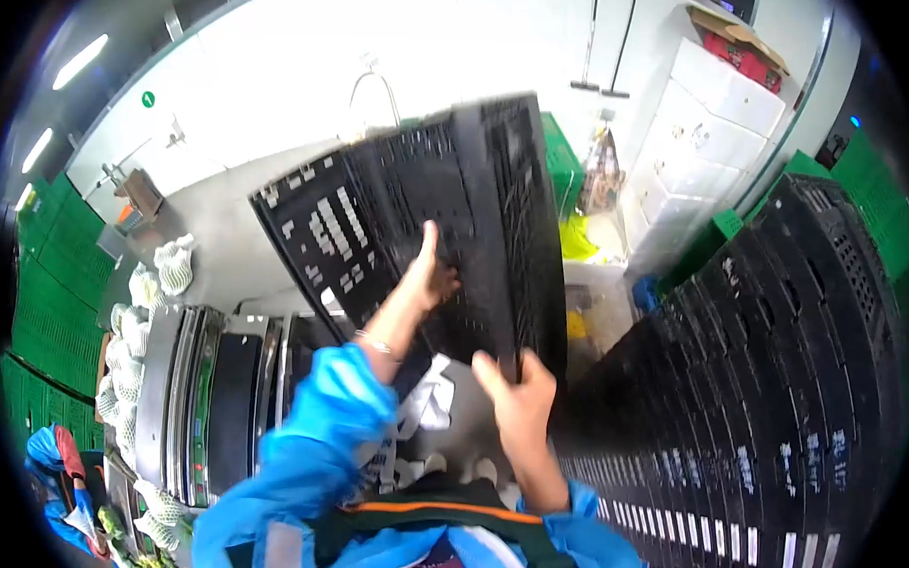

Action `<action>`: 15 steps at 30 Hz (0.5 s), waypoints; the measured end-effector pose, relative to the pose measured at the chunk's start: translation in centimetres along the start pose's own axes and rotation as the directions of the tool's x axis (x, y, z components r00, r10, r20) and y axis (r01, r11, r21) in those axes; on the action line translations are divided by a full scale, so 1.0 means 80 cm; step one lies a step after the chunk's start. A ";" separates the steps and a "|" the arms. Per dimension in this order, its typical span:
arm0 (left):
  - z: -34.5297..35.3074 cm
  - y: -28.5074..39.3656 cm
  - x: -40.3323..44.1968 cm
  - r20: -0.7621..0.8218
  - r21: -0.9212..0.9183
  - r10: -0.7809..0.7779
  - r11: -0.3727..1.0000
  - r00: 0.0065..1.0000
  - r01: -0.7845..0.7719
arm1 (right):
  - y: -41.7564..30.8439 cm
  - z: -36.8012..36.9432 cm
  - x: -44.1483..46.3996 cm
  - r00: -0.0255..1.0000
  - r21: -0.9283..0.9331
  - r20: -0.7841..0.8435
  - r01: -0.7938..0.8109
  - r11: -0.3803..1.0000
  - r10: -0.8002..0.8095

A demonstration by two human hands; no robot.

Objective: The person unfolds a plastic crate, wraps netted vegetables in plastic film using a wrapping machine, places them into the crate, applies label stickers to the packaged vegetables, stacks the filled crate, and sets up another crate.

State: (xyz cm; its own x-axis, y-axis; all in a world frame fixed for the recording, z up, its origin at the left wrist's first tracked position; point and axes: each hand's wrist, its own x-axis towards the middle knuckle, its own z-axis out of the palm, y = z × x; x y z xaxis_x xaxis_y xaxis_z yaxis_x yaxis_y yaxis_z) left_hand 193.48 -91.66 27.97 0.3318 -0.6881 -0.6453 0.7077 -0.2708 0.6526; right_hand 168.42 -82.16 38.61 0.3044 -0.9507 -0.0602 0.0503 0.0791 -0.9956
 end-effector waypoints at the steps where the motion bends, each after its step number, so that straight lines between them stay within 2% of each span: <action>1: 0.031 -0.003 0.005 0.186 -0.301 0.265 0.932 0.946 -0.202 | 0.015 -0.008 -0.005 1.000 0.040 0.003 0.019 0.999 -0.019; 2: 0.045 -0.006 0.010 0.156 -0.550 0.203 0.830 0.967 -0.085 | 0.032 -0.022 -0.008 1.000 0.061 0.004 0.020 0.998 -0.020; 4: 0.041 -0.024 0.012 -0.139 -0.738 0.203 0.632 0.969 -0.238 | 0.062 -0.050 -0.006 0.997 0.041 -0.070 -0.043 0.998 0.046; 5: 0.027 -0.037 0.001 -0.119 -0.787 -0.094 0.615 0.988 -0.036 | 0.099 -0.066 0.001 0.992 0.021 -0.122 0.000 1.000 0.002; 6: 0.032 -0.057 -0.032 -0.164 -0.763 0.240 0.584 0.957 -0.278 | 0.142 -0.084 0.021 0.983 -0.001 -0.173 0.065 0.998 -0.064; 8: 0.105 -0.015 -0.176 -0.155 -0.916 0.206 0.337 0.966 -0.219 | 0.246 -0.130 0.061 0.960 -0.184 -0.152 0.206 0.961 -0.235; 9: 0.090 -0.032 -0.148 -0.059 -0.907 0.142 0.407 0.988 -0.112 | 0.281 -0.145 0.067 0.983 -0.211 -0.133 0.099 0.972 -0.129; 10: 0.075 -0.052 -0.122 0.033 -0.892 0.075 0.453 0.997 -0.005 | 0.325 -0.163 0.055 0.912 -0.765 -0.163 0.124 0.632 -0.376; 11: 0.092 -0.079 -0.128 -0.076 -0.819 0.200 0.547 0.977 -0.176 | 0.321 -0.167 0.022 0.894 -0.784 -0.139 0.163 0.599 -0.426; 12: 0.095 -0.103 -0.118 -0.085 -0.786 0.227 0.583 0.970 -0.206 | 0.316 -0.152 0.001 0.858 -0.793 -0.139 0.203 0.574 -0.495; 13: 0.109 -0.110 -0.111 -0.073 -0.789 0.191 0.590 0.979 -0.174 | 0.322 -0.134 -0.011 0.920 -0.668 -0.023 0.277 0.690 -0.392; 14: 0.110 -0.127 -0.120 -0.085 -0.793 0.123 0.593 0.989 -0.142 | 0.324 -0.109 -0.024 0.926 -0.724 0.112 0.325 0.608 -0.362; 15: 0.110 -0.132 -0.127 0.031 -0.828 0.058 0.560 0.998 -0.006 | 0.326 -0.091 -0.018 0.922 -0.739 0.174 0.355 0.572 -0.347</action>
State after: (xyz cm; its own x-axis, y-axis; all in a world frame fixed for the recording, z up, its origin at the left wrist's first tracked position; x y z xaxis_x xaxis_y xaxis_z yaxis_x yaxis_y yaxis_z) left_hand 177.17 -87.74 31.12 0.3524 -0.7233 -0.5938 0.9110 0.4105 0.0407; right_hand 162.35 -80.94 12.18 0.4289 -0.8513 0.3021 -0.5661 -0.5140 -0.6444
